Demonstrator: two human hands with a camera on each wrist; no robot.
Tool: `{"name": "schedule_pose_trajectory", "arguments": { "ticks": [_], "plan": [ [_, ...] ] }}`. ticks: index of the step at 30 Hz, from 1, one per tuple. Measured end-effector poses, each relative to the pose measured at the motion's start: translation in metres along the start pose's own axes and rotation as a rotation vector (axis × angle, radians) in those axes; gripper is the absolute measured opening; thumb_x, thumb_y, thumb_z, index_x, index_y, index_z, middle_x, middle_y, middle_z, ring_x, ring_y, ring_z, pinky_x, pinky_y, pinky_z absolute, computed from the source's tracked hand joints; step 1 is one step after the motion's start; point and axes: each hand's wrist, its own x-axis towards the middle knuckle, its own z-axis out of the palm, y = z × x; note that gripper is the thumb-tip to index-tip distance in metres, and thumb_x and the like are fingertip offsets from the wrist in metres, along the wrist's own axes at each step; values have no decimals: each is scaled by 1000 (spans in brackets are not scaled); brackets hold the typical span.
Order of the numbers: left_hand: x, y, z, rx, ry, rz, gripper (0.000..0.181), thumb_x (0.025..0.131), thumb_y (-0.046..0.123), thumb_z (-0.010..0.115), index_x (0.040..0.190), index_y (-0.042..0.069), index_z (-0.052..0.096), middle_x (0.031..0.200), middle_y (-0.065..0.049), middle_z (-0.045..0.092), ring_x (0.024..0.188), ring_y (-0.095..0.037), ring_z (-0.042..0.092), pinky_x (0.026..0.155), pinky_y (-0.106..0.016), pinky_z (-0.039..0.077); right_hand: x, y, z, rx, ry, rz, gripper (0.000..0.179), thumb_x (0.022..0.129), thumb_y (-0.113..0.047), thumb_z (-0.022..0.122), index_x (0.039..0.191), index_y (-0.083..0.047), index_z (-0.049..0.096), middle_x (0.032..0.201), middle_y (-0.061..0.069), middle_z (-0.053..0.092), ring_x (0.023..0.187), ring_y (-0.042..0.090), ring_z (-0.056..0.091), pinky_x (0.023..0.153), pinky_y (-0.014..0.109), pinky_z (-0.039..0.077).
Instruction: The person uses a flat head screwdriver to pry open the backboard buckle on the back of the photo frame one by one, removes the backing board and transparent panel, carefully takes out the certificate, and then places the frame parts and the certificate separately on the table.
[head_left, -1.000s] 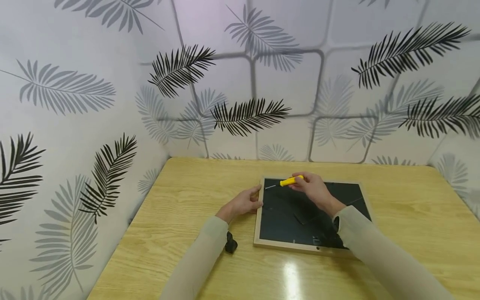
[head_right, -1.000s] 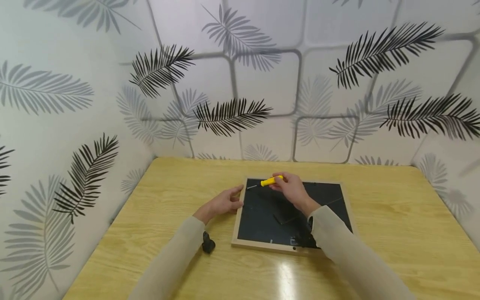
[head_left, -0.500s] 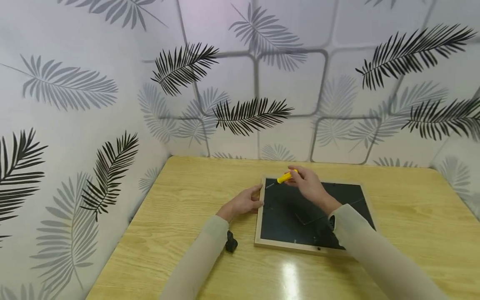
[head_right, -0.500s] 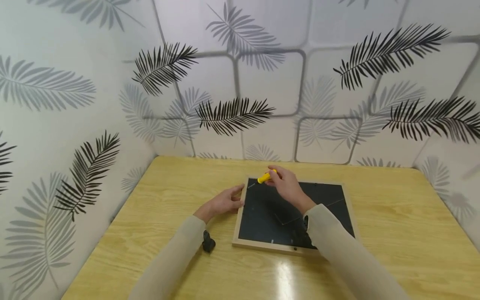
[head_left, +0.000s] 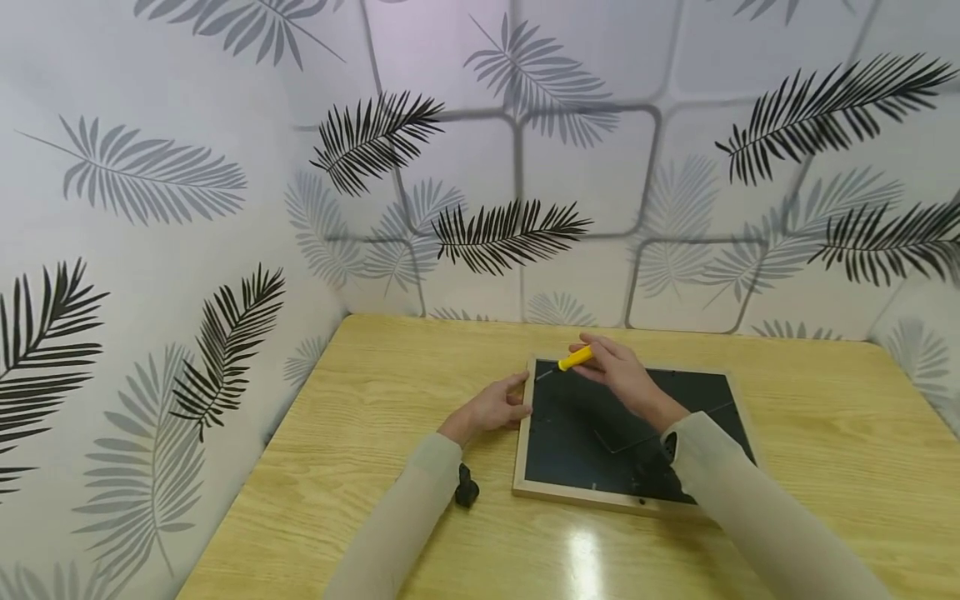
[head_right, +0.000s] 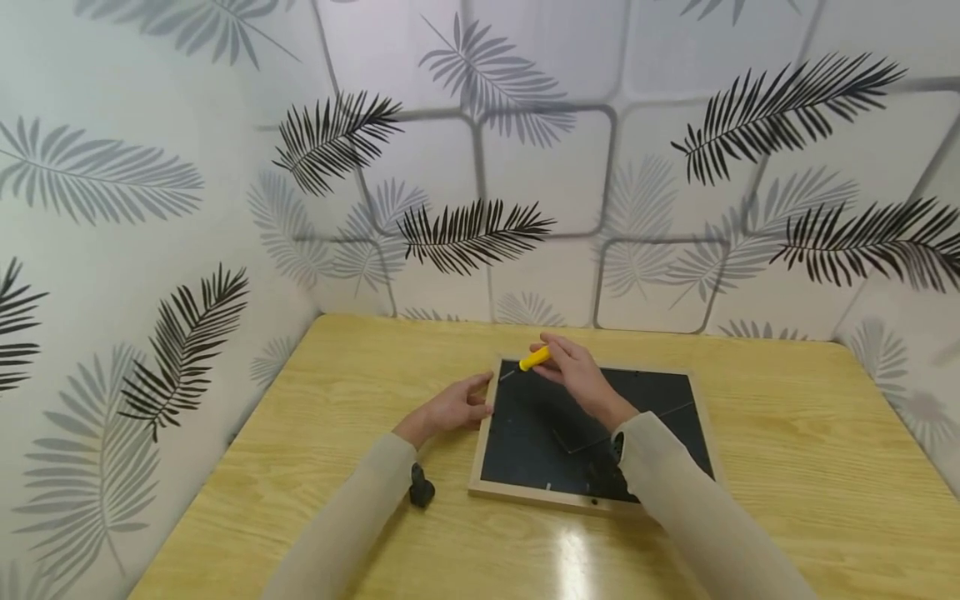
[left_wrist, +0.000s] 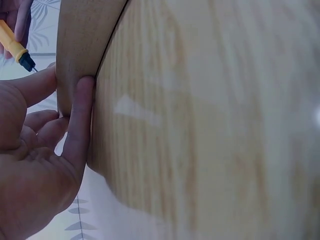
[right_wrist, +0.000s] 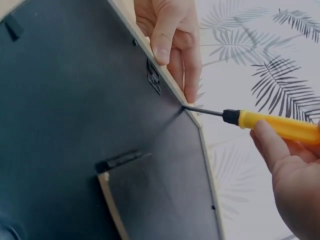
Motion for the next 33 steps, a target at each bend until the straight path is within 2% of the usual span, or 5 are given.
{"name": "schedule_pose_trajectory", "arguments": {
  "ticks": [4,9,12,22,33],
  "plan": [
    [2,-1,2,-11,30,-25,71,94,7,59,152,14,20,137,-15,48,106,-25,61,82,-38,52,1,0,2,4,34,-1,49,104,-24,38,139,9,37,138,26,41,125,38,44,91,29,45],
    [2,0,2,-18,33,-30,71,94,7,59,152,14,19,131,-16,54,102,-25,63,82,-39,52,10,-6,11,-70,60,-7,46,100,-30,47,128,7,52,131,26,48,116,37,54,87,30,48],
    [1,0,2,-25,22,-30,69,95,6,57,152,13,19,121,-18,60,100,-25,64,82,-38,52,15,-9,14,-94,65,-10,46,100,-30,48,126,7,54,129,26,50,114,37,55,86,32,48],
    [3,2,-1,0,23,-29,69,95,7,58,152,15,21,118,-16,62,98,-23,64,82,-38,52,30,-16,25,-102,59,12,47,97,-32,52,124,6,56,127,25,52,115,35,55,85,33,49],
    [4,0,-1,-23,10,-27,68,94,6,57,152,10,21,115,-18,62,99,-25,64,81,-38,53,42,-21,36,-87,76,35,47,98,-29,52,129,6,54,127,26,54,112,35,57,83,34,51]
  ]
}}
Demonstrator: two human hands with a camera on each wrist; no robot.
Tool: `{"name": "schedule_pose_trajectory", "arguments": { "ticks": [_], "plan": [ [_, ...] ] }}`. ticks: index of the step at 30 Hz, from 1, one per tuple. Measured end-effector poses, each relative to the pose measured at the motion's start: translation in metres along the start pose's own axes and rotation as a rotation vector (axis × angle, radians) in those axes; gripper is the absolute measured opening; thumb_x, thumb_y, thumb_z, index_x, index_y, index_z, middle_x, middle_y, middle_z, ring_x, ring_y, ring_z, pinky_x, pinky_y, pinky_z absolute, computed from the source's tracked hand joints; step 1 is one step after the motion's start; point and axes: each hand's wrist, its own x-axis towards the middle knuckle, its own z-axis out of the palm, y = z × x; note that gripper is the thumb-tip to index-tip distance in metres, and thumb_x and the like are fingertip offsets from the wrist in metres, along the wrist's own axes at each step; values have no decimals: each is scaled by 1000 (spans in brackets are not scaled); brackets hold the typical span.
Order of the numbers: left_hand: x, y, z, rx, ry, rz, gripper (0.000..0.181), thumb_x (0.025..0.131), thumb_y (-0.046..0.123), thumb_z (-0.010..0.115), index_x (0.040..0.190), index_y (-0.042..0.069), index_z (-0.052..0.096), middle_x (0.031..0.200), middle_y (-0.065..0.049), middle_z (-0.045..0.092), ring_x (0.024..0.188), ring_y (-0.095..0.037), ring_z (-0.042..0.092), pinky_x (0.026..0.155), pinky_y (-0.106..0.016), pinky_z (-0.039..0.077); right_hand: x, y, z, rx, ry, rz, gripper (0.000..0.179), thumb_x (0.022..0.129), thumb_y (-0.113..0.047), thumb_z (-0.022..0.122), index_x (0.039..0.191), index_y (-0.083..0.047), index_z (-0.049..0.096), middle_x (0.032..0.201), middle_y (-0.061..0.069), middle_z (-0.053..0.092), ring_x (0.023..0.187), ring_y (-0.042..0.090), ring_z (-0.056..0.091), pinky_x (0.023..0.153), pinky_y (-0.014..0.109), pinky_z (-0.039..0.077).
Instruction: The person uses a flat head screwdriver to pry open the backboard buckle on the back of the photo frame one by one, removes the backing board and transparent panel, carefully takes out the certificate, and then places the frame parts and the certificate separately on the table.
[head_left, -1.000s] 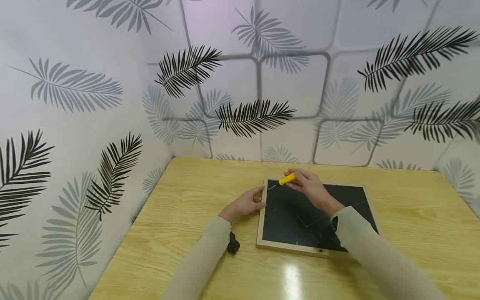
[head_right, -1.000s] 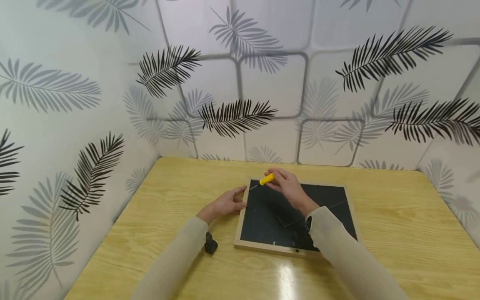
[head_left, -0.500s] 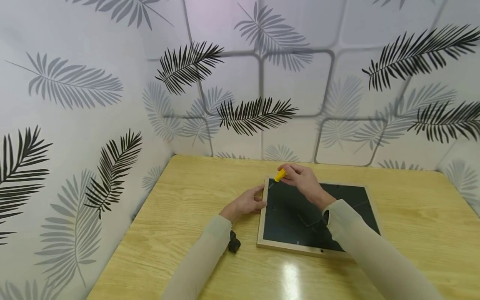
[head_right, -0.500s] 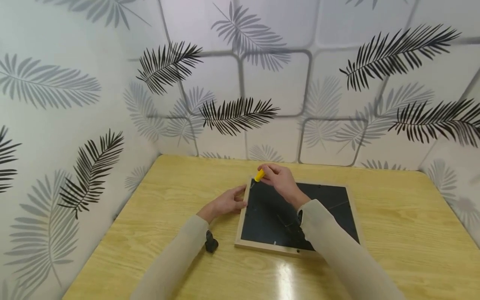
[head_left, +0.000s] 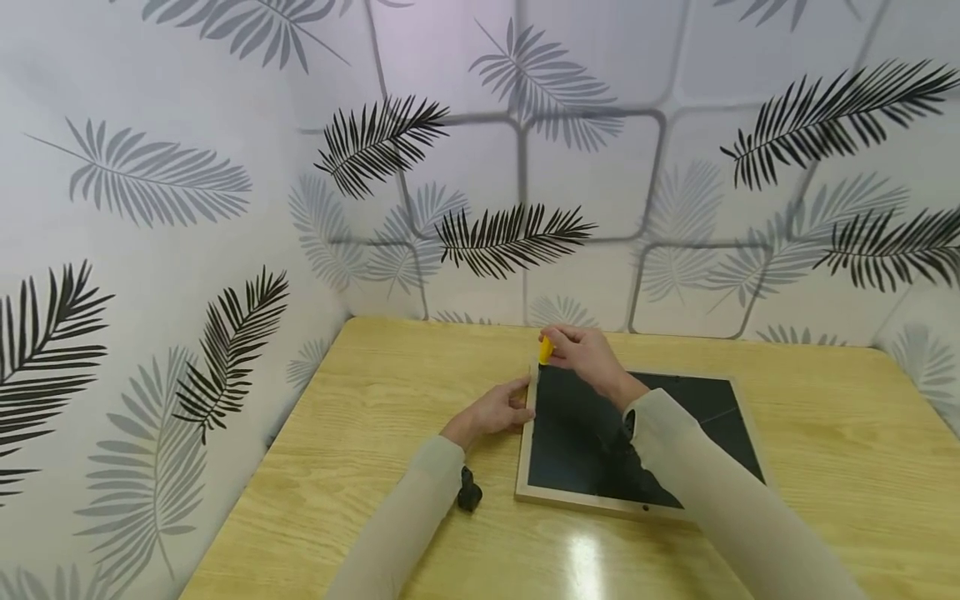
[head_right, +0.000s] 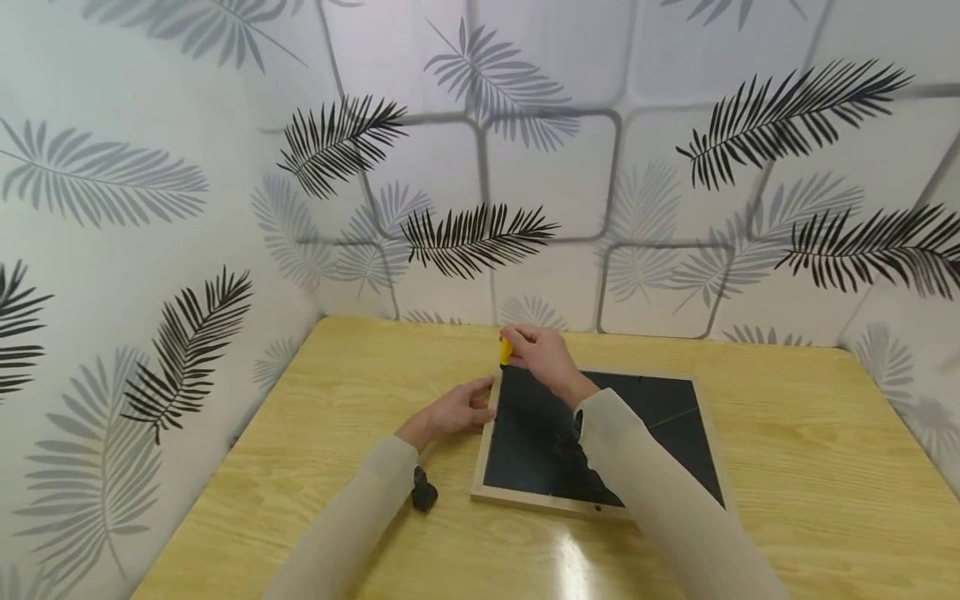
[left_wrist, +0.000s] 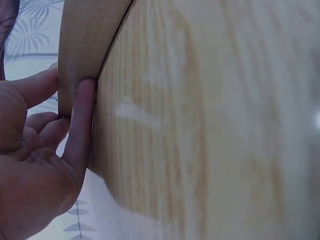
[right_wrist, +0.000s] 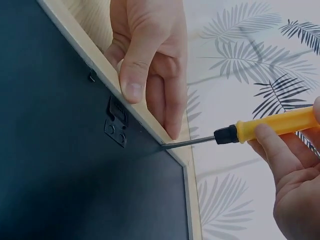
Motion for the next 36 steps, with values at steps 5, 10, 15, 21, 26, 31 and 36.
{"name": "schedule_pose_trajectory", "arguments": {
  "ticks": [5,10,15,21,26,31,36],
  "plan": [
    [-1,0,0,-2,-7,10,67,95,6,56,152,10,20,117,-18,61,101,-26,63,81,-39,52,2,1,1,27,7,4,47,98,-27,52,131,6,52,130,26,52,112,36,56,85,39,50],
    [-4,1,0,-39,-35,49,65,96,3,52,152,11,19,124,-21,57,102,-30,63,83,-41,52,2,-2,-2,-57,27,-3,45,98,-28,52,128,5,56,125,25,55,109,34,59,86,40,49],
    [-6,0,3,-31,-2,75,64,97,6,53,152,10,21,132,-17,52,102,-26,63,83,-41,52,-2,-5,-5,-285,79,-102,37,99,-25,51,124,1,60,117,19,61,104,30,63,81,38,52],
    [-9,-1,8,-46,55,62,60,97,7,54,150,9,27,137,-15,47,104,-26,62,84,-42,51,-2,-6,-2,-475,98,-187,33,100,-25,49,120,-3,63,111,15,64,95,26,66,75,32,54],
    [-7,-1,13,-24,61,40,59,97,10,55,150,13,29,132,-15,52,102,-24,63,82,-41,52,-6,-8,-4,-540,106,-198,33,100,-25,49,119,-4,64,108,14,66,93,27,67,75,36,54],
    [-9,2,13,9,75,10,59,96,10,56,150,13,30,127,-15,55,96,-22,64,77,-38,54,-10,-19,-7,-630,125,-307,31,100,-25,49,117,-5,66,104,12,68,88,25,68,73,36,55],
    [-9,0,7,24,52,27,61,97,9,55,151,11,27,132,-19,50,100,-24,63,76,-38,54,-16,-31,-19,-614,161,-329,30,99,-23,51,116,-3,65,106,14,67,88,25,68,73,34,55]
  ]
}}
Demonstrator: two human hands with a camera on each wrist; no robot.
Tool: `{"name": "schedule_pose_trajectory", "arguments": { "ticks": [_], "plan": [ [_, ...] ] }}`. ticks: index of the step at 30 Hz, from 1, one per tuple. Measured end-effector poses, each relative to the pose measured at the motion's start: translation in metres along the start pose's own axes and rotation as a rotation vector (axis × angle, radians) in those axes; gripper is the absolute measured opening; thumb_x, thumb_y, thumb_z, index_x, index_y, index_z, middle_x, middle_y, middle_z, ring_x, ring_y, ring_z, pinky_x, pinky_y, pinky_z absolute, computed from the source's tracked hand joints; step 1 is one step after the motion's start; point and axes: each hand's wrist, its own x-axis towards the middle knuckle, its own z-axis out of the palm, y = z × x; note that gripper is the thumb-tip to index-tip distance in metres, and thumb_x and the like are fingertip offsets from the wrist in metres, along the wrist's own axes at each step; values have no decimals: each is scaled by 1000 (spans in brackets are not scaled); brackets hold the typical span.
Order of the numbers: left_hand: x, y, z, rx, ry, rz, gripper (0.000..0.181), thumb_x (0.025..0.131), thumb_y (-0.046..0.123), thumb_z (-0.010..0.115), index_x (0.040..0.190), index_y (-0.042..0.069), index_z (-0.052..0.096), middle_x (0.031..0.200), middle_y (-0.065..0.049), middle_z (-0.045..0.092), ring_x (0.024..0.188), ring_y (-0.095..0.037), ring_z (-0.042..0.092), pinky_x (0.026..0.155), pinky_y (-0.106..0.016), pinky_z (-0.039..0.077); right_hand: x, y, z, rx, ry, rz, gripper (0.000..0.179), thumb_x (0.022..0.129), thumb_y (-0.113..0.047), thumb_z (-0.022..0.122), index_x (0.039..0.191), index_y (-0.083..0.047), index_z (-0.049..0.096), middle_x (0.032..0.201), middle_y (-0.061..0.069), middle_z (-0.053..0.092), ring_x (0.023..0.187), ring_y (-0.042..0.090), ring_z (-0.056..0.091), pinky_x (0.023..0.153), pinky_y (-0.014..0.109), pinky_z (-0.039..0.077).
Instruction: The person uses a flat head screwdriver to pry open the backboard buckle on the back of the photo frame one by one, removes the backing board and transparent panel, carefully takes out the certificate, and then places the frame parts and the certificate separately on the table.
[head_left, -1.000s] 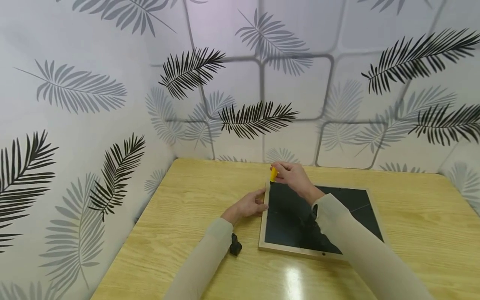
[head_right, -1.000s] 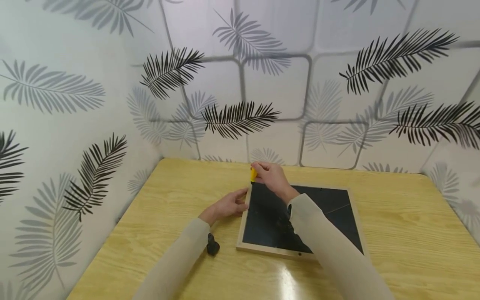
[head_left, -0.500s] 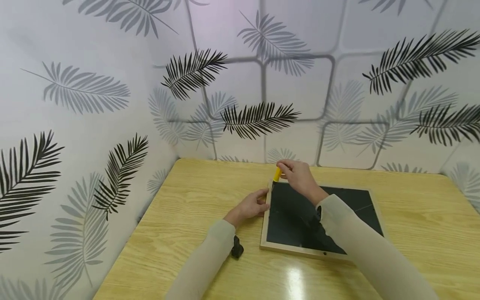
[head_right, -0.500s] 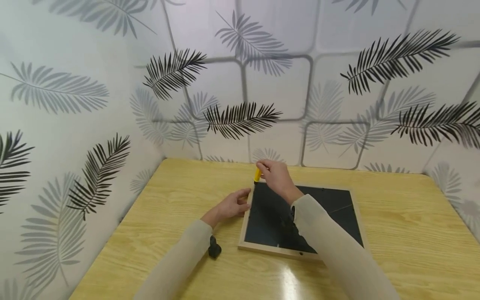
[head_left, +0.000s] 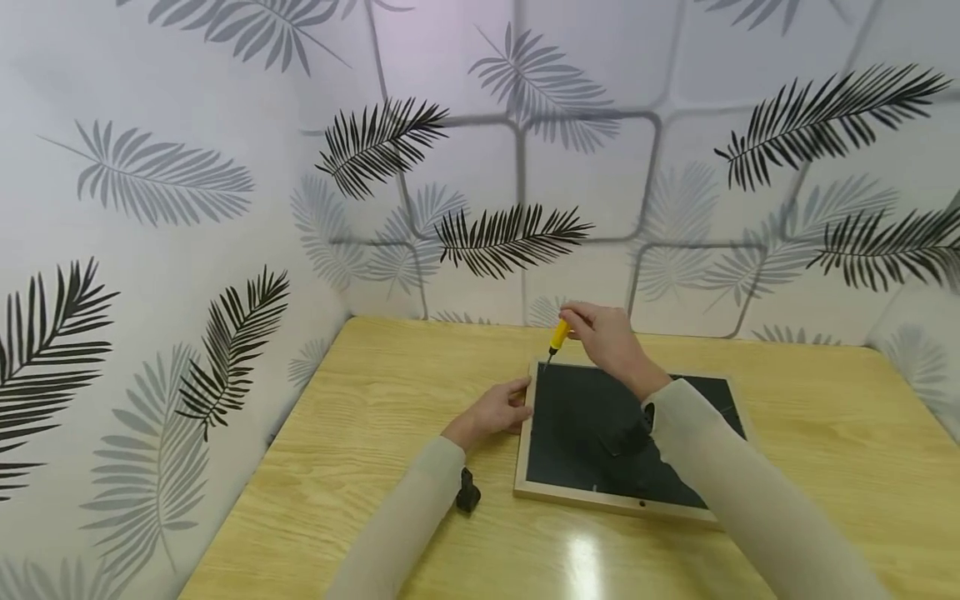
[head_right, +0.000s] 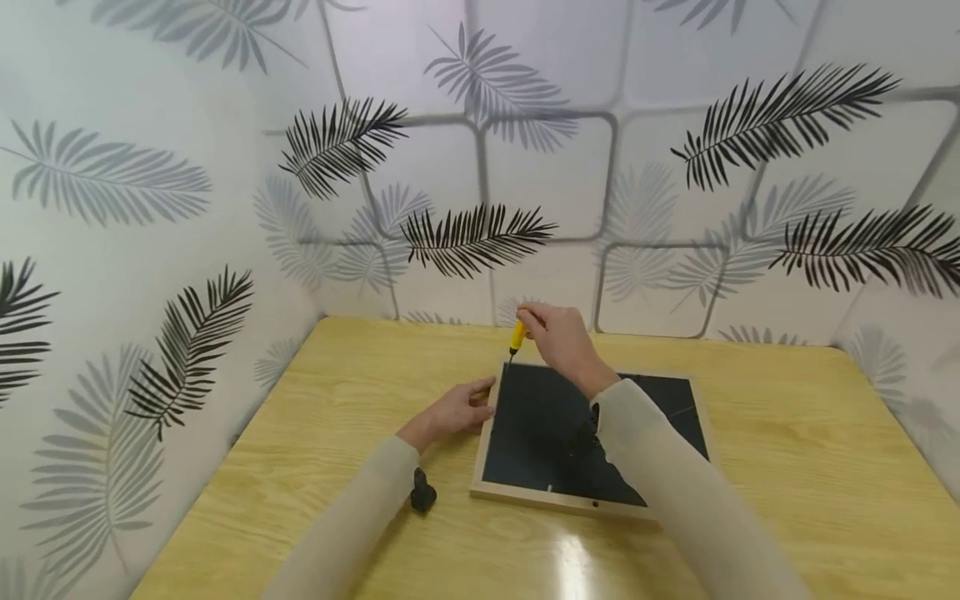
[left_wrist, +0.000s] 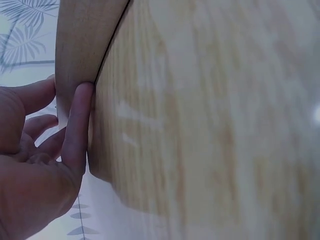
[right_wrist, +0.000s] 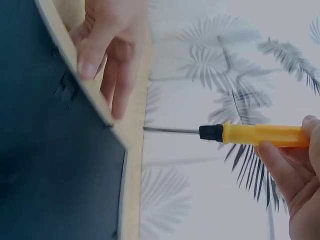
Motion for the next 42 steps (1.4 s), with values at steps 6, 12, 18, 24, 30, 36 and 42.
{"name": "schedule_pose_trajectory", "arguments": {
  "ticks": [6,12,18,24,30,36,42],
  "plan": [
    [-9,-2,-6,43,-125,57,63,95,5,56,150,5,24,146,-21,34,122,-32,48,87,-41,49,-35,29,-22,250,2,240,39,99,-24,50,124,4,58,118,21,60,103,31,63,76,30,53],
    [-27,9,-4,292,-175,97,78,83,10,73,148,6,30,154,-12,21,135,-29,32,107,-41,30,-83,49,-40,516,-25,421,46,100,-23,47,133,9,46,131,26,49,104,19,62,87,35,48],
    [-32,12,7,362,-83,71,80,81,8,75,148,6,31,155,-10,17,136,-29,30,108,-39,28,-115,48,-42,729,-84,483,48,102,-16,44,137,15,35,133,27,44,100,11,62,93,37,43],
    [-29,20,19,357,-14,44,77,81,3,73,147,4,32,153,-10,25,135,-29,32,107,-39,30,-125,45,-33,762,-72,547,46,101,-13,44,137,15,35,133,26,45,99,9,62,94,36,42],
    [-21,22,25,360,-4,43,75,82,5,73,146,4,35,151,-9,30,130,-27,42,105,-37,34,-127,48,-23,779,-81,569,43,102,-11,42,137,14,36,137,28,40,101,9,61,95,35,42],
    [-17,21,20,386,-66,86,78,82,8,74,147,2,31,153,-11,24,130,-27,41,105,-36,33,-126,50,-21,763,-65,580,42,102,-10,41,137,13,36,137,28,40,100,8,61,93,32,44],
    [-19,18,13,439,-133,120,83,81,13,76,148,4,28,155,-11,19,133,-26,37,109,-36,27,-128,51,-19,755,-67,597,42,102,-9,41,137,13,37,136,27,43,100,9,62,92,31,45]
  ]
}}
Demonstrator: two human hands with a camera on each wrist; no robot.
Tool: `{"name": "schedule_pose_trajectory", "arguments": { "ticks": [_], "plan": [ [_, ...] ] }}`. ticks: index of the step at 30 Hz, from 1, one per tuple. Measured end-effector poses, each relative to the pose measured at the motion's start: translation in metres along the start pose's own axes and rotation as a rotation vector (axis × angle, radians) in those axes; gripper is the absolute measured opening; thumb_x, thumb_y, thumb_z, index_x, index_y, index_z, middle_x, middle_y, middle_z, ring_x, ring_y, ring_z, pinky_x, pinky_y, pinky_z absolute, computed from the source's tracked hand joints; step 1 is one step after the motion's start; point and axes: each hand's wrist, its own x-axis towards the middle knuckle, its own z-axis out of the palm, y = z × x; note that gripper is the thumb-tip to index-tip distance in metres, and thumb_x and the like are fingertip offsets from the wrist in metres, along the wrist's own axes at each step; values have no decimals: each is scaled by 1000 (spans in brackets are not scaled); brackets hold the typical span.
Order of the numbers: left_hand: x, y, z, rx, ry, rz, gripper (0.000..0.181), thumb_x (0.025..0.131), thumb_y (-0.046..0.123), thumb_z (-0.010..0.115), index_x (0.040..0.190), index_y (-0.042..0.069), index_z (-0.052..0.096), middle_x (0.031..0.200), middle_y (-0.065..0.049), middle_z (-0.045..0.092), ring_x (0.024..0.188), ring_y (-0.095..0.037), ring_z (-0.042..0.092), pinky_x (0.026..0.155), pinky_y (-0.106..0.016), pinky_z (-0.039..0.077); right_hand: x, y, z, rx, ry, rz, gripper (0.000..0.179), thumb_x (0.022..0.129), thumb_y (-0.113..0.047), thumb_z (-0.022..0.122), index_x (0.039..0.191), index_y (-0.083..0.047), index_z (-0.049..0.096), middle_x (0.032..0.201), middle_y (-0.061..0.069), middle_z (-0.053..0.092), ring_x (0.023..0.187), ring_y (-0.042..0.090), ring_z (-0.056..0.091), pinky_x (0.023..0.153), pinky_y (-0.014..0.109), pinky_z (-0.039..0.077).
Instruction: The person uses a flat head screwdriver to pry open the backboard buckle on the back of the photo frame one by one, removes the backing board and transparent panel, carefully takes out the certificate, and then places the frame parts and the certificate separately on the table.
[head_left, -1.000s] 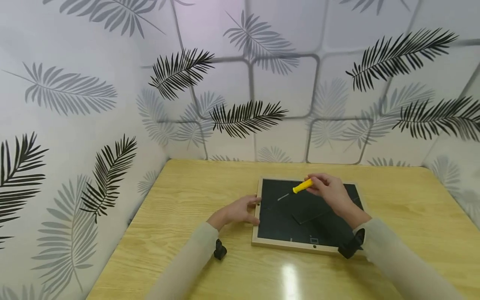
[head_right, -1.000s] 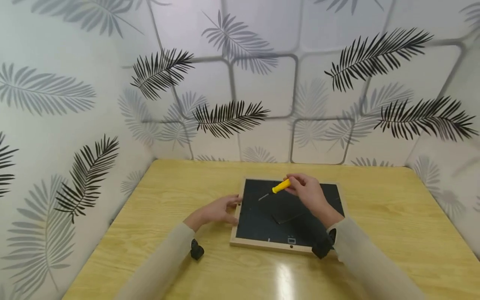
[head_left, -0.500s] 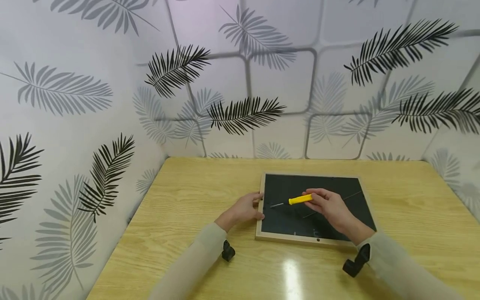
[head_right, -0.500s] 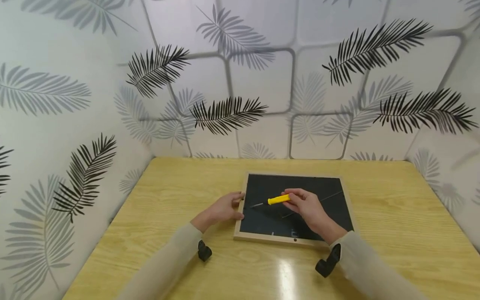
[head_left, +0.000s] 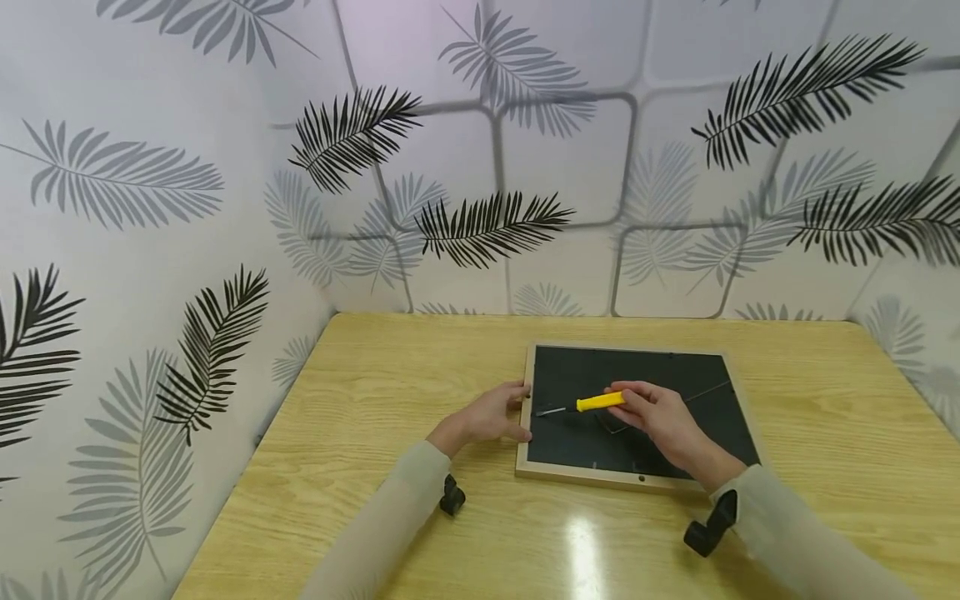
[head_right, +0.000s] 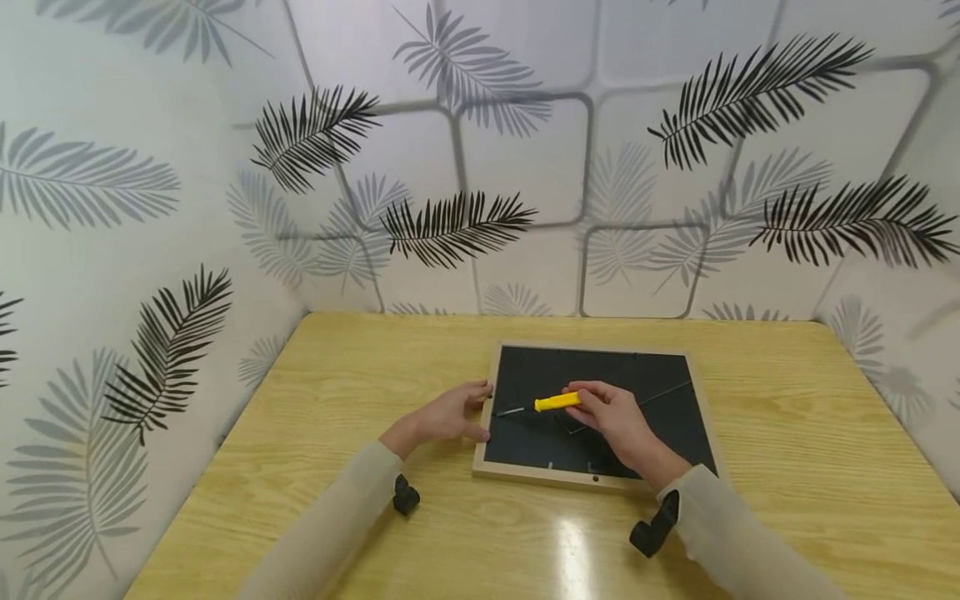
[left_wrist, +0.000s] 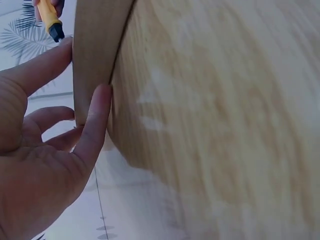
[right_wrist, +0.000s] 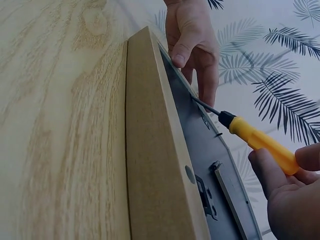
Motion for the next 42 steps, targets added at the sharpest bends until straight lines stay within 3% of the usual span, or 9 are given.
{"name": "schedule_pose_trajectory", "arguments": {
  "ticks": [15,27,35,42],
  "plan": [
    [-1,-7,-1,-35,-28,-12,84,83,20,75,150,10,26,156,-3,18,130,-22,41,104,-35,34,-5,6,3,-79,16,14,42,100,-11,46,136,10,43,137,28,42,108,18,60,88,28,47],
    [-1,-8,0,-22,-25,-20,85,82,23,75,151,14,26,156,1,18,130,-18,40,108,-32,28,2,-13,21,-121,-36,-140,41,98,-13,50,131,11,48,131,28,48,104,14,62,87,31,47],
    [-3,-7,-1,-32,-25,-30,84,83,25,74,151,15,26,155,1,20,130,-19,41,107,-33,30,13,-30,47,-235,-57,-276,34,97,-12,53,123,8,58,124,27,54,107,29,61,81,28,51],
    [-1,-11,0,-16,-29,-20,84,83,28,73,151,15,25,155,1,22,130,-17,41,106,-30,31,22,-39,57,-260,-62,-297,32,97,-17,53,119,5,61,122,25,56,104,33,62,80,32,52]
  ]
}}
